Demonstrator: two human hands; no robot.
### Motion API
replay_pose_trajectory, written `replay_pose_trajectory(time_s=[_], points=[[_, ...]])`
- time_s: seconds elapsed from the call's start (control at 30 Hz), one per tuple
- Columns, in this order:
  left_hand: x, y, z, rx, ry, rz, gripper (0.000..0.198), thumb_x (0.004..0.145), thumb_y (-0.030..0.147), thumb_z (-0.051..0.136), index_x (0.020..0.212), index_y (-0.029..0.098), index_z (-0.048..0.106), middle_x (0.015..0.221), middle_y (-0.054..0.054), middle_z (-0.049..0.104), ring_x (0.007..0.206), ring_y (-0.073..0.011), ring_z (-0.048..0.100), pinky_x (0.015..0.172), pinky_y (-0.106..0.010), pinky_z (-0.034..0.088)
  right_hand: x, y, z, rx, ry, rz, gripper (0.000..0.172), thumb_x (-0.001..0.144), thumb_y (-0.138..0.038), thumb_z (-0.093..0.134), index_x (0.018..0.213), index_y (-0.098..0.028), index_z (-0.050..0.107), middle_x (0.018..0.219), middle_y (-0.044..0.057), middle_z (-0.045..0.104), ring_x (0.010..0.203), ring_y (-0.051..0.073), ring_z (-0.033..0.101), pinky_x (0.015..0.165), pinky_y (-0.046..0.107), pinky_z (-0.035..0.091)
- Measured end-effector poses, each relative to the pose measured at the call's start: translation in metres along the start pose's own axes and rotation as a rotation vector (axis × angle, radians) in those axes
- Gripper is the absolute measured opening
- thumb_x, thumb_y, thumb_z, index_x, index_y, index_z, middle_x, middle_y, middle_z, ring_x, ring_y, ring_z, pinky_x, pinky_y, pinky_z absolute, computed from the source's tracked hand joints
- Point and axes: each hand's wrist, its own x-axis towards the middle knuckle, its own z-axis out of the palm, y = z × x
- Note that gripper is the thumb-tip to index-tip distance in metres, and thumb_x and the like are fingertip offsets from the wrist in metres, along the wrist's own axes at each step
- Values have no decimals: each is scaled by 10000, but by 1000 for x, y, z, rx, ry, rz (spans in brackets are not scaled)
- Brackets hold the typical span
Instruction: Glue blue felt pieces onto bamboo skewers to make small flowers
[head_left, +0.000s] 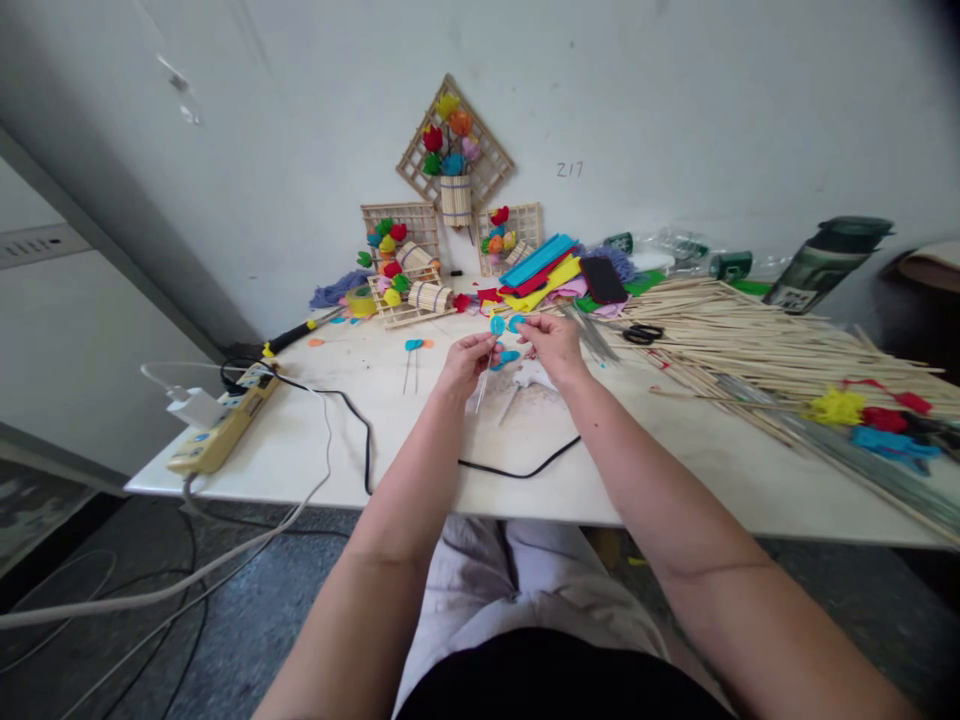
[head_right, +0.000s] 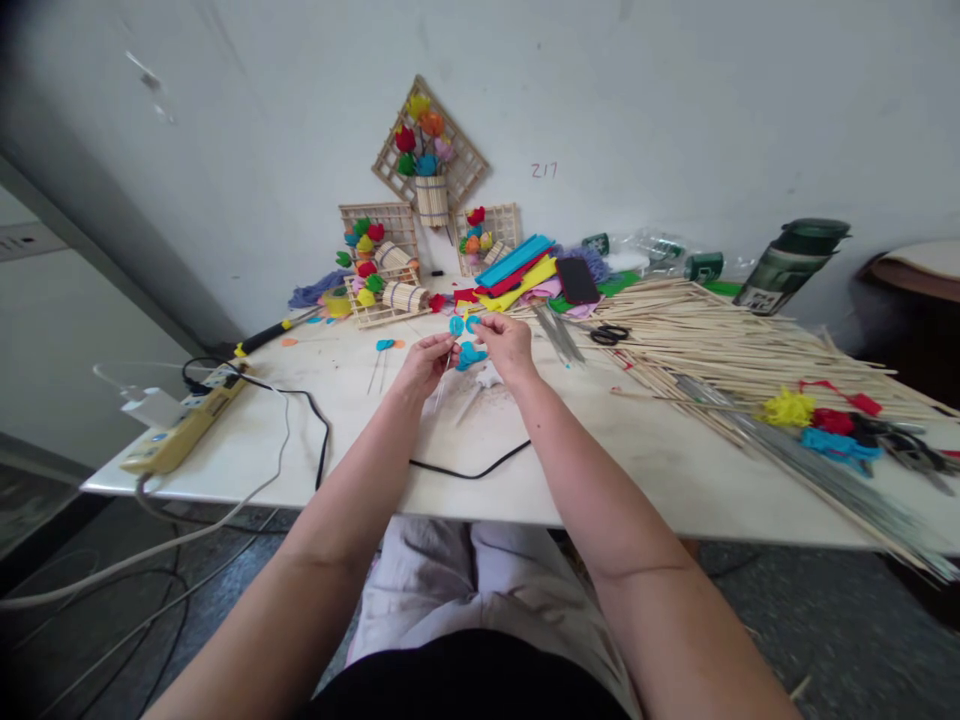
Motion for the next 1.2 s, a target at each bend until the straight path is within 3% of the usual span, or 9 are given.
replay_pose_trajectory(time_s=[0.17,0.3,1.2], points=[[1,-1,-1,11,-7,5,190,626,179,721,755,89,617,592,-26,624,478,-82,550,525,-214,413,-2,-4,2,59,-13,29,155,603,-302,659,644,-163,603,470,-56,496,434,88,458,420,220,376],[1,-2,0,18,-24,-3,199,618,188,731,750,90,620,592,-27,621,488,-84,555,546,-220,423,-3,-5,4,87,4,82,190,581,-271,670,724,-161,611,500,-54,533,443,89,476,417,214,376],[1,-6,1,87,-110,-10,281,588,276,767,764,105,630,613,-21,634,508,-77,553,556,-215,419,-4,7,10,88,72,108,180,551,-297,666,650,-167,590,536,-35,561,445,89,475,376,200,338]])
